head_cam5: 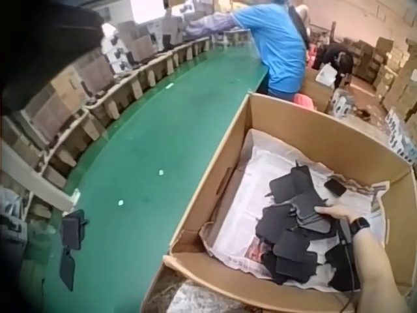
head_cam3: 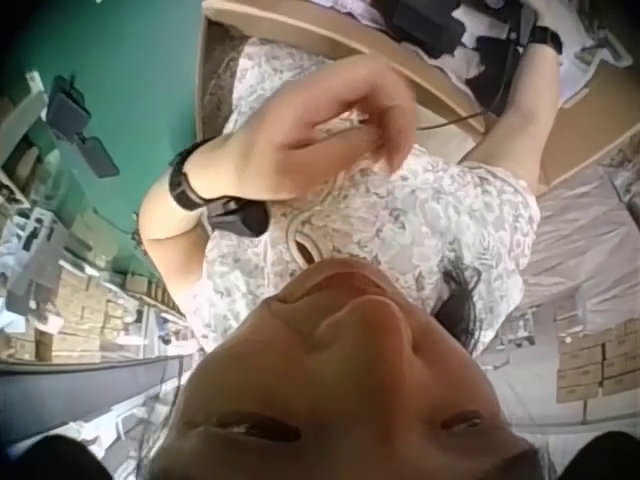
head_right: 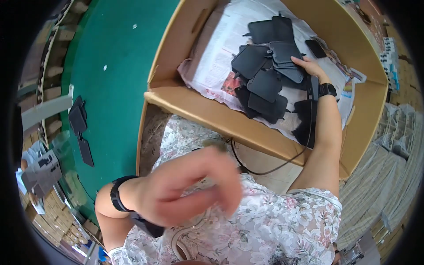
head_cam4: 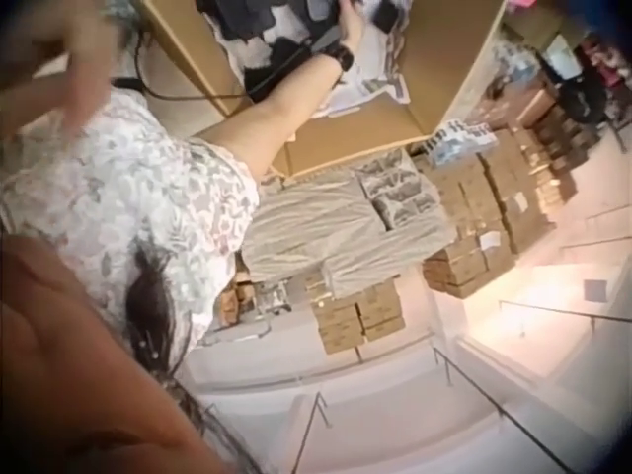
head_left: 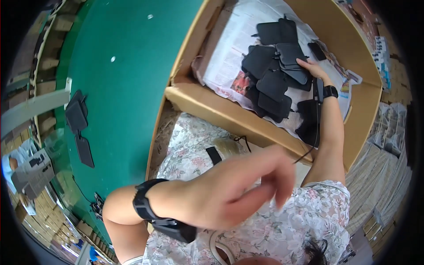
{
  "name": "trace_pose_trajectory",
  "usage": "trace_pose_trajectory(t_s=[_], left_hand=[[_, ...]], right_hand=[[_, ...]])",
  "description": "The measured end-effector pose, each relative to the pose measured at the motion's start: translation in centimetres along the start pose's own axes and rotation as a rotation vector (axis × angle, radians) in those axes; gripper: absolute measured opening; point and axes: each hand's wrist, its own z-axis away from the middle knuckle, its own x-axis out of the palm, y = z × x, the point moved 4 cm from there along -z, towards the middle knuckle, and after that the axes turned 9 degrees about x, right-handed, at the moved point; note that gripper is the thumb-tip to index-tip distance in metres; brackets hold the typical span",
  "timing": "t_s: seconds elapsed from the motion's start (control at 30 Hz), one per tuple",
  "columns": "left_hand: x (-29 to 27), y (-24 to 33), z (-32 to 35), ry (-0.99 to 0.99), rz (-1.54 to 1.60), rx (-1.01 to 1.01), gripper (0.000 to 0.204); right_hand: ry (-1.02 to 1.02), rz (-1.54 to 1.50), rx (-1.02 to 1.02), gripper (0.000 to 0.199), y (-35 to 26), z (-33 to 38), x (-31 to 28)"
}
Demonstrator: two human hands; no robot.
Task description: The person picks up a cable and a base, connects them, and places the assembly into a cardboard tray. They repeat this process several times, then retrieve more bases from a large box to continue.
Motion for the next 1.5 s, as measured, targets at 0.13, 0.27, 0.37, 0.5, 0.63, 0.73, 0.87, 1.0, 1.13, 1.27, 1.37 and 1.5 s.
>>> trace_pose_trajectory(t_s=[0.13,0.27,0.37,0.5,0.63,0.73,0.87,1.0,1.13,1.27,1.37,1.5], left_hand=[[2.9,1.0,-2.3,-0.152,-1.051,0.492,0.011],[5.4,2.6,-1.1,-0.252,-1.255,0.761,0.012],[5.7,3.9,0.1,-0.395,-1.226,0.774,0.012],[5.2,5.1,3.1,-0.488,-1.713,0.7,0.024],[3.0,5.3,6.0,-0.161,-1.205,0.735,0.034],[2.8,5.7,6.7,-0.342,-1.138,0.492,0.046],[2.6,4.5,9.3,-0.312,-1.228,0.419,0.059],[2.7,3.9,11.4,-0.173,-1.354,0.432,0.067],[1.8,5.3,13.1,-0.088,-1.435,0.541,0.073],[0.7,5.5,15.3,-0.025,-1.514,0.67,0.042],[-4.1,4.9,17.3,0.388,-1.246,0.202,0.038],[-8.8,2.7,17.4,0.364,-1.581,0.383,0.048]], right_hand=[[-0.302,-0.017,-0.089,0.051,-6.4,5.5,6.0],[-0.513,-0.129,-0.101,0.043,-10.4,9.6,8.6],[-0.576,-0.23,-0.085,0.044,-11.1,11.0,10.9],[-0.634,-0.338,-0.049,0.049,-12.9,12.8,14.0],[-0.62,-0.386,-0.002,0.048,-14.3,13.8,14.7],[-0.59,-0.422,-0.007,0.045,-14.4,14.2,14.9],[-0.512,-0.419,-0.087,0.04,-14.9,14.4,14.9],[-0.528,-0.471,-0.095,0.035,-16.1,16.1,14.8],[-0.634,-0.605,0.018,0.033,-16.4,16.4,13.9],[-0.539,-0.674,-0.069,0.032,-16.7,18.8,11.3],[-0.472,-0.825,-0.041,0.035,-15.1,18.7,9.3],[-0.339,-1.0,-0.123,0.039,-15.4,19.6,5.4]])
